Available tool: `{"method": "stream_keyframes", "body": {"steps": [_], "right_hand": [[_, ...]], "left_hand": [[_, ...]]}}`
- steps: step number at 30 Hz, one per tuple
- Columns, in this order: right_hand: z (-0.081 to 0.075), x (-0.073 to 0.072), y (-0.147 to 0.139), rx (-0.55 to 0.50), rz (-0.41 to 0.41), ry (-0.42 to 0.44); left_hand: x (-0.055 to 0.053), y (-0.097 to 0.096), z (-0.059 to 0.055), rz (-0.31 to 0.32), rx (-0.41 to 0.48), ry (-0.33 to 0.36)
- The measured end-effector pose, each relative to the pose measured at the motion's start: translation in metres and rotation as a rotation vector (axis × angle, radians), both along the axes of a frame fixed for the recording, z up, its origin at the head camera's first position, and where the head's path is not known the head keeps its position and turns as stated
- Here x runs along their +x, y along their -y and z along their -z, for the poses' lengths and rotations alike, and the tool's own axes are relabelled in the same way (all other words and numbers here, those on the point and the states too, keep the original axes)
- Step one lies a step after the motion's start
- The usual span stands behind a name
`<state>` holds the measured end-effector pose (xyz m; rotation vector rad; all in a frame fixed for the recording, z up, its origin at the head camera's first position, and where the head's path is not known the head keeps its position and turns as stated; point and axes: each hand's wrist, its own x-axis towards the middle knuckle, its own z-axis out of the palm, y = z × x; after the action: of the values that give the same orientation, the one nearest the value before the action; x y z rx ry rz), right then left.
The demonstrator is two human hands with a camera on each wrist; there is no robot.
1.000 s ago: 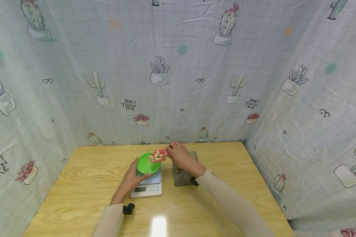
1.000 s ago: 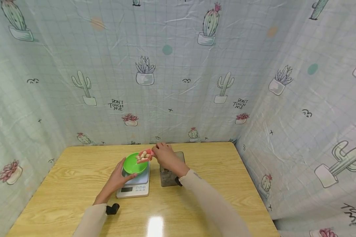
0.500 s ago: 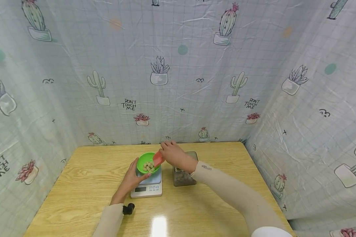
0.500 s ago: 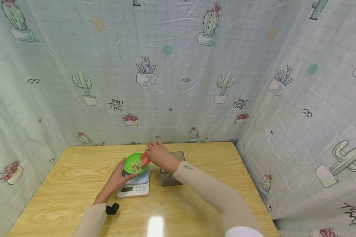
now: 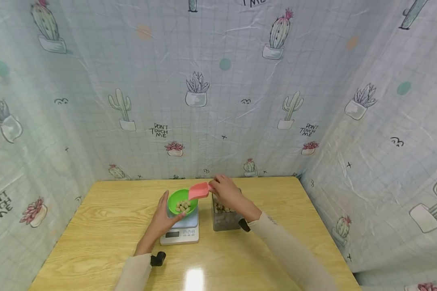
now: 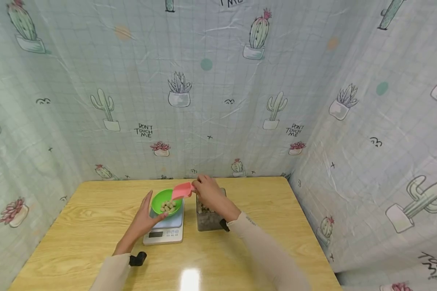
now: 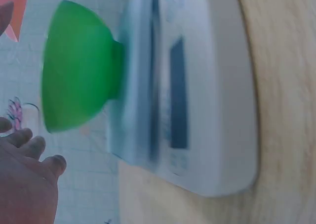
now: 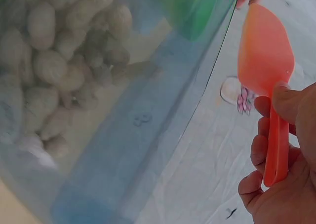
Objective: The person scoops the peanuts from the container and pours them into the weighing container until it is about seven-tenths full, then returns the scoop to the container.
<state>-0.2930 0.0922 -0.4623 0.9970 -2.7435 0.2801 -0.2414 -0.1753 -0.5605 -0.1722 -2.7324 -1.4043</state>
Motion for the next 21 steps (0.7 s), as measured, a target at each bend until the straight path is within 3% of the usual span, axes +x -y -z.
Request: {"method": "stream_keyframes", "body": {"steps": [12, 21], "right_hand": [[0.023, 0.015, -0.038, -0.290, 0.004, -0.094], [0.023, 0.024, -0.063, -0.353, 0.036, -0.138]], "left_hand": [[0.010, -0.019, -0.019, 0.034, 0.080, -0.106], [0.008, -0.045, -0.033, 0.135, 0.100, -0.138]]}}
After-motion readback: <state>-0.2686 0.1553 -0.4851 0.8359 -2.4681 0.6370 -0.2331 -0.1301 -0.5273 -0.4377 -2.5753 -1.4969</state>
